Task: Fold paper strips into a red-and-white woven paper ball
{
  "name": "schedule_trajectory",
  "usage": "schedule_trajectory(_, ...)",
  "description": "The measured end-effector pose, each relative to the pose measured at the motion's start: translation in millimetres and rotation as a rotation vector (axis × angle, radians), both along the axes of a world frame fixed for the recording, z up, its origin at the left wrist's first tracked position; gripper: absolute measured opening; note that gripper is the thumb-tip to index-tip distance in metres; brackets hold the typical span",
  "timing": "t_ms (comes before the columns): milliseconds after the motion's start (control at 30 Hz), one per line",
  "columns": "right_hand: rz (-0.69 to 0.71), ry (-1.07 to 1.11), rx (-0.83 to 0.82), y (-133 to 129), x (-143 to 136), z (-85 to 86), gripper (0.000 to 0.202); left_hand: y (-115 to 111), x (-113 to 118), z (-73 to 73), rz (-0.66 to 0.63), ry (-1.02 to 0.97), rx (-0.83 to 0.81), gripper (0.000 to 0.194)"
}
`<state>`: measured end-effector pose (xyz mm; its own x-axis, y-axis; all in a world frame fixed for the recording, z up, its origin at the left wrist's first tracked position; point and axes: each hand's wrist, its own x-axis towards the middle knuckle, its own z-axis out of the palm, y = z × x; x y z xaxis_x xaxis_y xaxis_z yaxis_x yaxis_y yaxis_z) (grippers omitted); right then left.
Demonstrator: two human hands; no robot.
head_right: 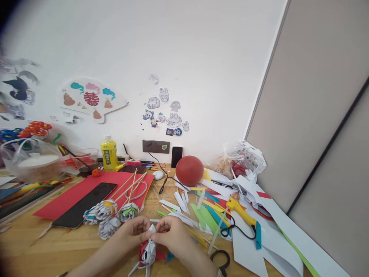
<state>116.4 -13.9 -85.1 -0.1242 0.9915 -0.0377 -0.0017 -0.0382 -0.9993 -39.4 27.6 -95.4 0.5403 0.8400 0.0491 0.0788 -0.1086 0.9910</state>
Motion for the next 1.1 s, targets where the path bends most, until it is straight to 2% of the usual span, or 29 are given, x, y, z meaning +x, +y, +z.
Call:
schedule_trajectory(133, 0.009, 0.021, -0.040, 0.8, 1.1, 0.7, 0.026, 2.1, -1.2, -0.3, -0.034, -0.012, -0.032, 0.032)
schedule_trajectory(300, -0.036, 0.022, 0.009, 3.5, 0.8, -3.1, 0.028, -1.3, -4.3, 9.1, -0.077, 0.021, -0.030, 0.020)
schedule_trajectory(533, -0.067, -0.085, 0.060, 4.2, -0.5, -2.1, 0.019, -3.7, -4.2, 13.3, 0.004, 0.155, 0.105, 0.007)
schedule_trajectory(700, -0.093, -0.212, 0.105, 4.6, -4.3, 1.3, 0.016, -12.1, -2.3, 22.4, 0.102, 0.254, 0.204, 0.011)
schedule_trajectory(833, -0.100, -0.224, 0.109, 4.1, -7.6, 4.8, 0.017, -16.0, -1.8, 26.8, 0.134, 0.304, 0.285, 0.013)
schedule_trajectory(1100, -0.050, -0.421, 0.307, -4.8, -5.6, 16.6, 0.015, -19.0, 1.5, 31.0, 0.173, 0.367, 0.303, 0.013)
